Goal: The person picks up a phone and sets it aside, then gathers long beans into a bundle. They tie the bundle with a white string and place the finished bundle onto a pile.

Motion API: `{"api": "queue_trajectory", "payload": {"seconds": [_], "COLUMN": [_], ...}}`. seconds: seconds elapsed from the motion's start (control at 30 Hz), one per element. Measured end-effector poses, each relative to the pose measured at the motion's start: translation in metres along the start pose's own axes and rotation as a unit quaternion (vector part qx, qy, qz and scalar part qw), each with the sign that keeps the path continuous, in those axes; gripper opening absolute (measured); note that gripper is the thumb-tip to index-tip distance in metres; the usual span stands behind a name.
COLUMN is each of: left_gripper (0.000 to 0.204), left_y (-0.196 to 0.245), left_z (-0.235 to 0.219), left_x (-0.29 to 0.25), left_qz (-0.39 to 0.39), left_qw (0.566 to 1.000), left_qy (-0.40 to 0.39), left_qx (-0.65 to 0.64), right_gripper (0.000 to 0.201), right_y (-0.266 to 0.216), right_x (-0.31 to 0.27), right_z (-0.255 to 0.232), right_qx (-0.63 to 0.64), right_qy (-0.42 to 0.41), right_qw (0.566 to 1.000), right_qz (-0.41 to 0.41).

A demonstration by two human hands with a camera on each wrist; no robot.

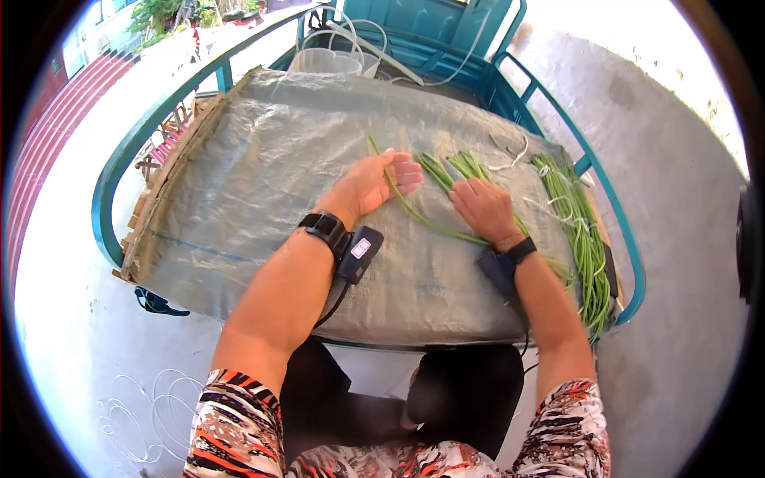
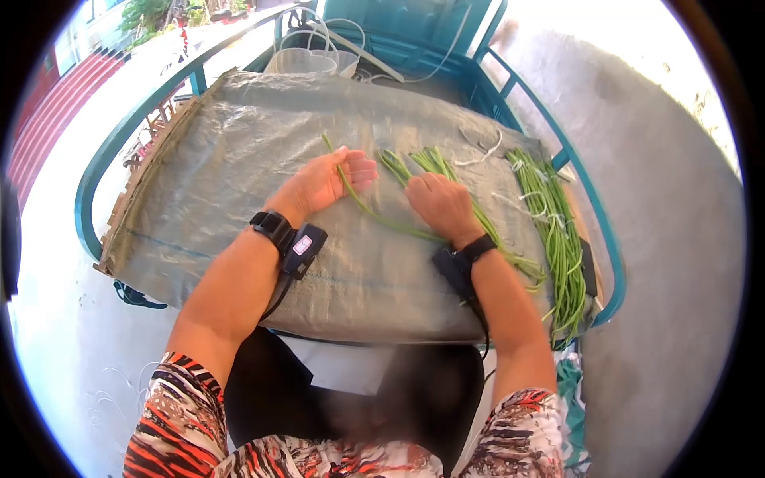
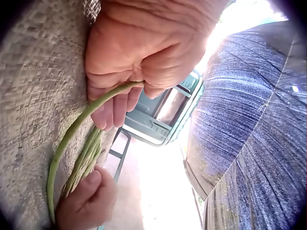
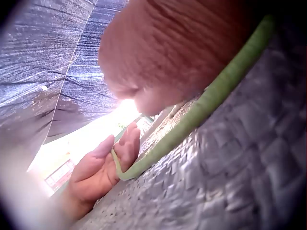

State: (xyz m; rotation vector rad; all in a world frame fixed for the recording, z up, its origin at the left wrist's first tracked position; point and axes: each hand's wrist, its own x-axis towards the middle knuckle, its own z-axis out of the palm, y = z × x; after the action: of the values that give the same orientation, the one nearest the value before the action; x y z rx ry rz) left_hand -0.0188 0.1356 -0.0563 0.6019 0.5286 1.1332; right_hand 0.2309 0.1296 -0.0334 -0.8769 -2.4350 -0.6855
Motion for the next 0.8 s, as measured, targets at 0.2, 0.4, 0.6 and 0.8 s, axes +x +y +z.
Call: {"api": "queue_trajectory", "payload": {"seconds": [0.2, 0.4, 0.6, 0.8], "left_gripper": [0.035, 0.036, 0.037, 0.037], "left_y": [-0.003, -0.001, -0.001, -0.001], "left_z": [-0.002, 0.000, 0.002, 0.000], "left_x": [0.000, -0.005, -0.004, -0.002], "left_qz": [0.006, 0.010, 0.010, 0.005], "left_qw": [1.000, 1.000, 1.000, 1.000], "left_qy": [-0.004, -0.007, -0.008, -0.015], "left_qx": [-0.001, 0.011, 0.015, 0.014], "right_gripper": [0.016, 0.019, 0.017, 0.017], "right_y": [0.002, -0.003, 0.000, -0.018], "right_x": [0.002, 0.011, 0.011, 0.036], "right_z": [0.004, 0.004, 0.013, -0.004], "right_qx": [0.077, 0.110, 0.050, 0.097], "right_qy": [0.020, -0.102, -0.069, -0.022], "right_qw": [0.980, 0.949, 0.961, 0.923], "right_qz": [0.181, 0.277, 0.261, 0.372]}}
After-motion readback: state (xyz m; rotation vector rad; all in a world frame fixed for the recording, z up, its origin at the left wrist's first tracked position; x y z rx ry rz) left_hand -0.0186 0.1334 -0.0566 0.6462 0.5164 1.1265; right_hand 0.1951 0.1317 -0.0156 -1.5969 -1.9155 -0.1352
